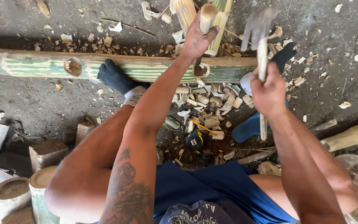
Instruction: The person carves a hole into a bamboo pole using a chisel and hammer, then saws through the pole with a hand saw. The person removes debris and repositions the bamboo during the process.
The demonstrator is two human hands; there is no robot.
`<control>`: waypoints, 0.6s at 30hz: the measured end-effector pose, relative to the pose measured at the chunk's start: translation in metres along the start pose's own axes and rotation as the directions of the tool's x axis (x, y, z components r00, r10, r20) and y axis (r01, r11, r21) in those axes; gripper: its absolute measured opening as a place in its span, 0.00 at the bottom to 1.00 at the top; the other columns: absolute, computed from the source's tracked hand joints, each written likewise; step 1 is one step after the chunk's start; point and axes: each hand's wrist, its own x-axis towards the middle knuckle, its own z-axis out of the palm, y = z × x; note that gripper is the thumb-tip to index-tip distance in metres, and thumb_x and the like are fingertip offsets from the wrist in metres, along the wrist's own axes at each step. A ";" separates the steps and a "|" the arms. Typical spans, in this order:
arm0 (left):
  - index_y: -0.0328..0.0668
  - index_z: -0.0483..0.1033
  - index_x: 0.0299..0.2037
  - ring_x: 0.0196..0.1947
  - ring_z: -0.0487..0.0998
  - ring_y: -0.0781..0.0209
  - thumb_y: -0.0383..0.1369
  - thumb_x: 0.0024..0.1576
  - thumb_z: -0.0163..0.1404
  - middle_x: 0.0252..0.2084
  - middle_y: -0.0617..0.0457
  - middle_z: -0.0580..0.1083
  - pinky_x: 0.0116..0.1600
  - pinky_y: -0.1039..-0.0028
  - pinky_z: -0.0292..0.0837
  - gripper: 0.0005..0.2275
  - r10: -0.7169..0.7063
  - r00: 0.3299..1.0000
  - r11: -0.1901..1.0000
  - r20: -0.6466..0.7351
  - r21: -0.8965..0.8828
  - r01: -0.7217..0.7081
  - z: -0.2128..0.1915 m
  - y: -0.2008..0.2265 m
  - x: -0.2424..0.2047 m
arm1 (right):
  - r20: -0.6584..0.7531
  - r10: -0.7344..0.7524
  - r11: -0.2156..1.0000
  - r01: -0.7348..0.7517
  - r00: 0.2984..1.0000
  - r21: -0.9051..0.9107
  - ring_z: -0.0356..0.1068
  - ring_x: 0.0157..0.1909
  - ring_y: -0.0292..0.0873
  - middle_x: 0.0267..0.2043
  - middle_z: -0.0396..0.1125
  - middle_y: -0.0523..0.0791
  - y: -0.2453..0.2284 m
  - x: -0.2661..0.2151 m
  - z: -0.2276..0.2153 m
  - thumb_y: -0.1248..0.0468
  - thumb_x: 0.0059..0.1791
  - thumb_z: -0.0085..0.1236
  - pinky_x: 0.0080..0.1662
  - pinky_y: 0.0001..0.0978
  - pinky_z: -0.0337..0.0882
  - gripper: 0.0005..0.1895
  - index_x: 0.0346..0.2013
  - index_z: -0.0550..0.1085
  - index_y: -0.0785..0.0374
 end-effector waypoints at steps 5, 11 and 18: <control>0.40 0.65 0.67 0.51 0.78 0.64 0.26 0.63 0.57 0.54 0.50 0.78 0.58 0.71 0.76 0.22 0.001 0.997 1.000 0.076 -0.021 0.000 -0.003 0.003 0.005 | -0.099 -0.438 0.898 0.439 0.894 -0.007 0.68 0.37 0.36 0.40 0.64 0.45 -0.032 0.030 -0.044 0.81 0.58 0.49 0.36 0.25 0.71 0.07 0.45 0.65 0.69; 0.43 0.64 0.66 0.56 0.81 0.58 0.28 0.64 0.56 0.55 0.47 0.79 0.64 0.68 0.78 0.22 0.062 0.991 0.992 0.121 0.104 -0.075 -0.001 0.003 -0.002 | -0.003 -0.408 0.913 0.408 0.913 -0.001 0.65 0.38 0.42 0.48 0.65 0.49 -0.064 0.070 -0.038 0.81 0.54 0.41 0.36 0.30 0.69 0.19 0.59 0.63 0.70; 0.40 0.64 0.64 0.52 0.82 0.53 0.31 0.60 0.56 0.52 0.45 0.79 0.60 0.67 0.76 0.23 -0.025 0.996 0.988 0.090 0.152 0.012 -0.002 0.027 -0.012 | 0.260 -0.027 0.849 0.159 0.965 -0.503 0.73 0.27 0.55 0.32 0.69 0.57 -0.087 0.085 -0.031 0.70 0.54 0.52 0.27 0.38 0.74 0.18 0.56 0.61 0.70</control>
